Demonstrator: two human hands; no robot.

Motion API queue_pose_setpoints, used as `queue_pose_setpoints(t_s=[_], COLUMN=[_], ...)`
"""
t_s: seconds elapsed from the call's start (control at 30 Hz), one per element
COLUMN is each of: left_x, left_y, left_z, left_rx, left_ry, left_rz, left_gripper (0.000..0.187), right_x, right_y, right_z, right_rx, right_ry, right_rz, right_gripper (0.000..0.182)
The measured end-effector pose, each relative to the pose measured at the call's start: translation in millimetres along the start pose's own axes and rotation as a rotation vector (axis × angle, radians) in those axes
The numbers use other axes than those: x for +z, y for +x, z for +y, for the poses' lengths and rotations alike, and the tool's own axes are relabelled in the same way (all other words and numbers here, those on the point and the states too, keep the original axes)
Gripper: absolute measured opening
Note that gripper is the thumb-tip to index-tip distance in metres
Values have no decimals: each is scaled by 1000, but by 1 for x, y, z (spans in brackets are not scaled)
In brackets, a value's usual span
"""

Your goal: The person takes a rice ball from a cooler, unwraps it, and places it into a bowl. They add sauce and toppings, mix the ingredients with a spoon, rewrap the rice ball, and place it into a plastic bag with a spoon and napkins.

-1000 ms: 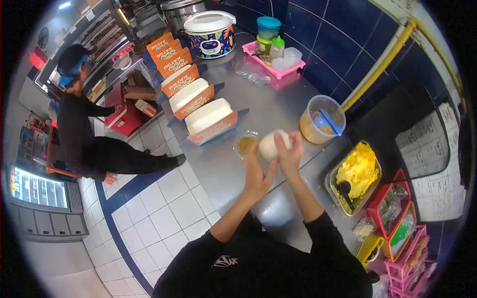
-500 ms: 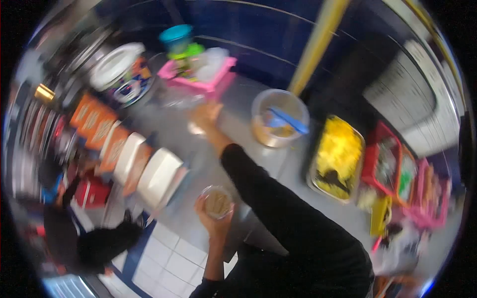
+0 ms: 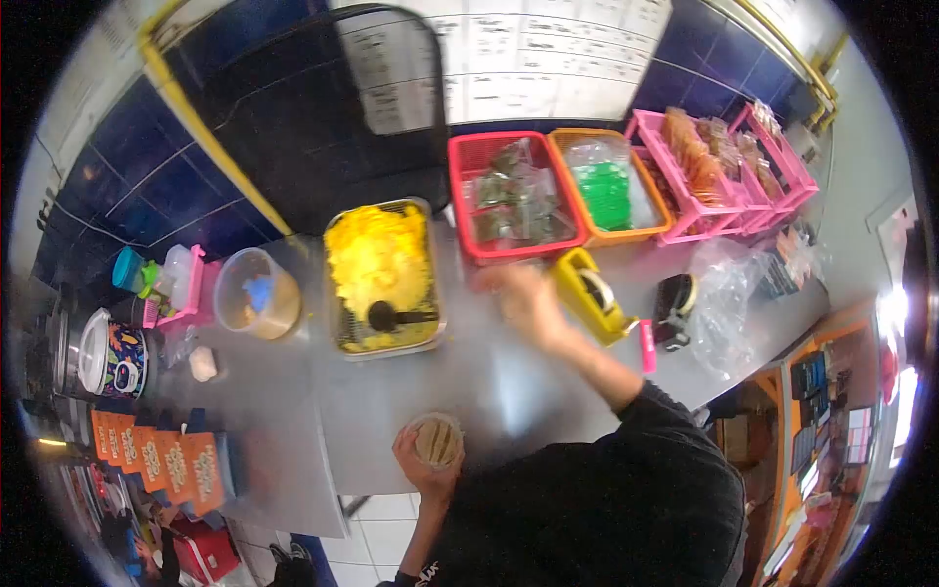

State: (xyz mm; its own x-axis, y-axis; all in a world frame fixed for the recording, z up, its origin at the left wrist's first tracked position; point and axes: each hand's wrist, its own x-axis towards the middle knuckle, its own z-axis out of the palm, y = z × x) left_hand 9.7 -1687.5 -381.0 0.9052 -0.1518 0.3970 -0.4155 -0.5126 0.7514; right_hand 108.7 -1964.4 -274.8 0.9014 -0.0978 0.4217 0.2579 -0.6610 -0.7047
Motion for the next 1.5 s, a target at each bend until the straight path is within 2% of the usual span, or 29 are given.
queue_pose_setpoints(t_s=[0.03,0.07,0.1,0.17,0.23,0.33,0.4,0.47,0.53,0.6,0.7,0.8,0.83,0.87,0.93,1.0,1.03,1.1,1.2,1.3,1.4,1.5], left_x=[25,49,74,114,148,181,181,175,163,156,167,197,209,223,255,288,305,346,399,426,442,443], left_y=[-6,-11,-16,-25,-28,-34,-24,-16,-1,26,73,121,139,153,175,193,201,211,227,238,237,239], left_z=[17,35,54,90,121,149,161,168,170,179,183,201,210,221,234,240,242,239,242,251,246,246], left_rx=[3,13,22,38,42,47,71,84,44,9,55,182,232,275,338,379,400,441,534,715,776,753], left_ry=[-40,-57,-74,-70,-83,-59,31,-95,-119,-186,-219,-218,-218,-202,-211,-218,-199,-208,-126,91,292,328], left_rz=[-23,-33,-43,-72,-130,-276,-439,-436,-454,-364,-290,-309,-322,-337,-426,-537,-575,-542,-546,-534,-530,-513], left_gripper=[74,74,75,75,80,99,119,132,140,133,124,111,106,96,72,49,40,37,39,41,41,44], right_x=[-44,-87,-125,-192,-233,-242,-232,-227,-226,-227,-220,-202,-208,-226,-242,-246,-247,-252,-245,-242,-248,-256], right_y=[-2,0,-3,1,15,38,51,60,65,72,79,84,82,80,82,86,85,80,73,73,75,76], right_z=[28,51,88,142,175,262,299,328,355,362,366,426,407,357,322,319,321,324,348,360,347,332], right_rx=[118,101,202,80,105,163,299,408,364,337,290,275,321,368,431,457,423,354,369,443,497,557], right_ry=[17,-93,-200,-210,-284,-361,-582,-786,-887,-914,-681,-734,-737,-739,-728,-710,-534,-185,-231,-151,-44,-58], right_rz=[154,299,370,467,474,443,417,389,312,216,627,511,407,303,82,-153,-109,-24,176,246,235,125], right_gripper=[36,33,30,24,26,28,26,22,20,20,21,26,27,29,30,29,27,25,25,27,22,25])
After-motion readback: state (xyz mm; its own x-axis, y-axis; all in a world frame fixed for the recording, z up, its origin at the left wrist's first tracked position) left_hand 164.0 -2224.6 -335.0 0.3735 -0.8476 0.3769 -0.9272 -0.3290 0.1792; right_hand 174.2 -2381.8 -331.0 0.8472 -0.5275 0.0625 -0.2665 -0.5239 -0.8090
